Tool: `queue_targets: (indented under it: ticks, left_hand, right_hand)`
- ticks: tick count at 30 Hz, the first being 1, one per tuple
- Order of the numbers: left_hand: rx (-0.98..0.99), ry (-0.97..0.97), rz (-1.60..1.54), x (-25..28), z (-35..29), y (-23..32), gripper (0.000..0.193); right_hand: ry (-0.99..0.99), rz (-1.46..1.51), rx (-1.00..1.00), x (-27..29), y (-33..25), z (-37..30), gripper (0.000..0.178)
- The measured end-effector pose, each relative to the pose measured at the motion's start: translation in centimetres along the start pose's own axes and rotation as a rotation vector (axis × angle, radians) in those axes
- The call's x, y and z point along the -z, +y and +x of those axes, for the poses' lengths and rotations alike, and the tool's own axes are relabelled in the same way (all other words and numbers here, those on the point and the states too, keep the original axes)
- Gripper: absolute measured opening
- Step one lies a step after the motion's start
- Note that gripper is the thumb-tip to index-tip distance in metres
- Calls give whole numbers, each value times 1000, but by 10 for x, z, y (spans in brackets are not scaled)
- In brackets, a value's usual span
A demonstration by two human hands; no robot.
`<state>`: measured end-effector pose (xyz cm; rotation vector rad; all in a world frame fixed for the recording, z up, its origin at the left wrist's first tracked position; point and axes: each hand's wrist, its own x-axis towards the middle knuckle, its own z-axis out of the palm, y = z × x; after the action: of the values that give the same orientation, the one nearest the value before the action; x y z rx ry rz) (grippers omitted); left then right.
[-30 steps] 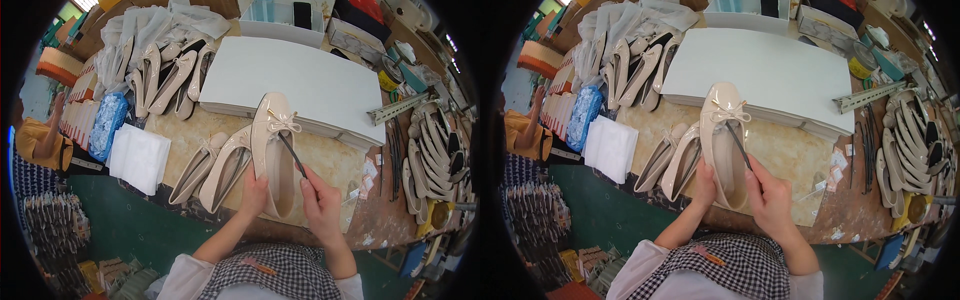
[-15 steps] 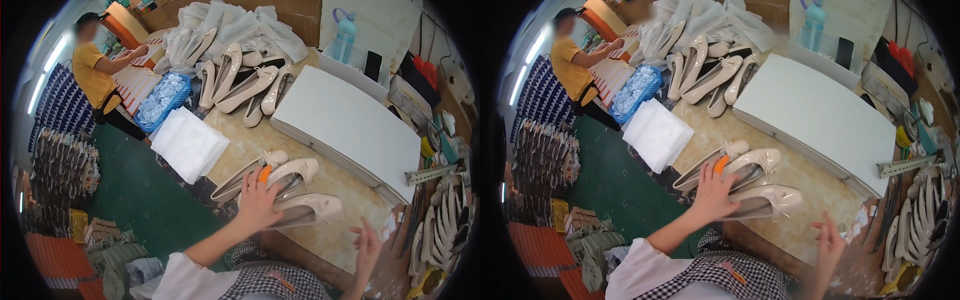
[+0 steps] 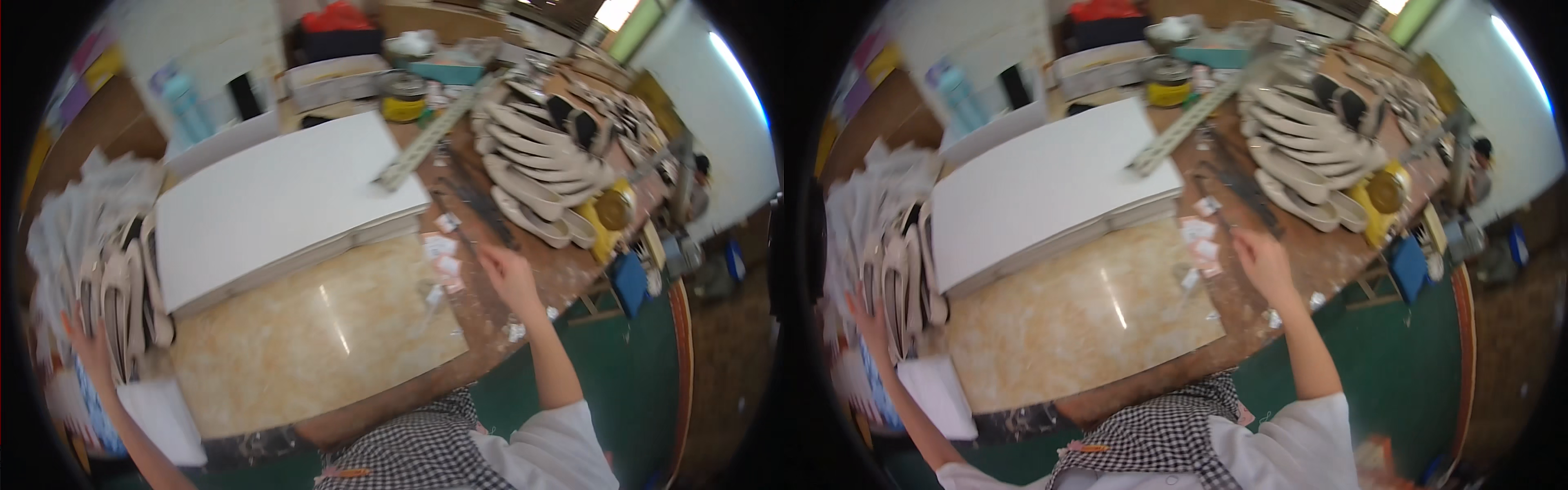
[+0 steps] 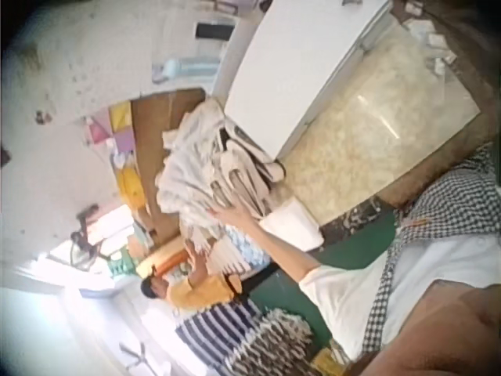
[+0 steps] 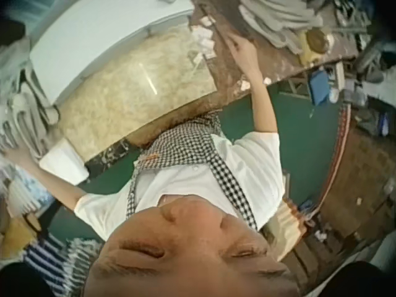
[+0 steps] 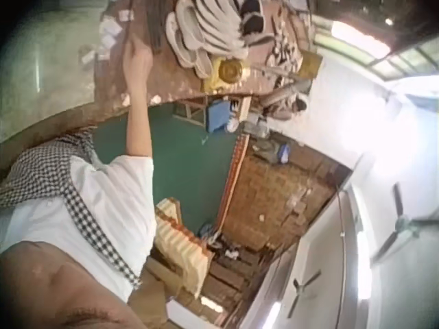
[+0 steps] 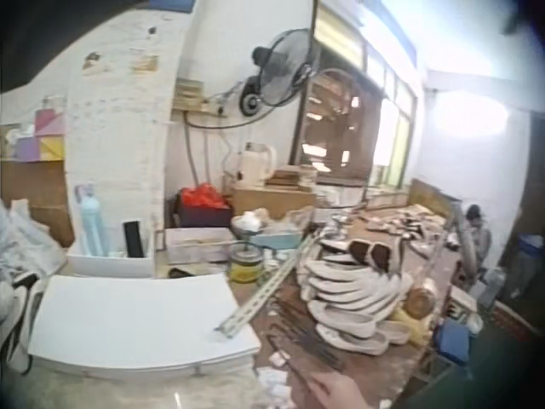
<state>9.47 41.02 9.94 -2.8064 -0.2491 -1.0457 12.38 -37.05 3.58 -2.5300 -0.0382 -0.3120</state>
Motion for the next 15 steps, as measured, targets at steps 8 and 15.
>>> queue_targets:
  ticks: [8,15]
  left_hand:
    - [14,-643,-1207,8,-10,416,40]
    - [833,-1550,-1876,14,-104,638,60]
  right_hand:
    - [-71,-812,-241,59,230,4,34]
    - [-521,360,-101,78,8,11,29]
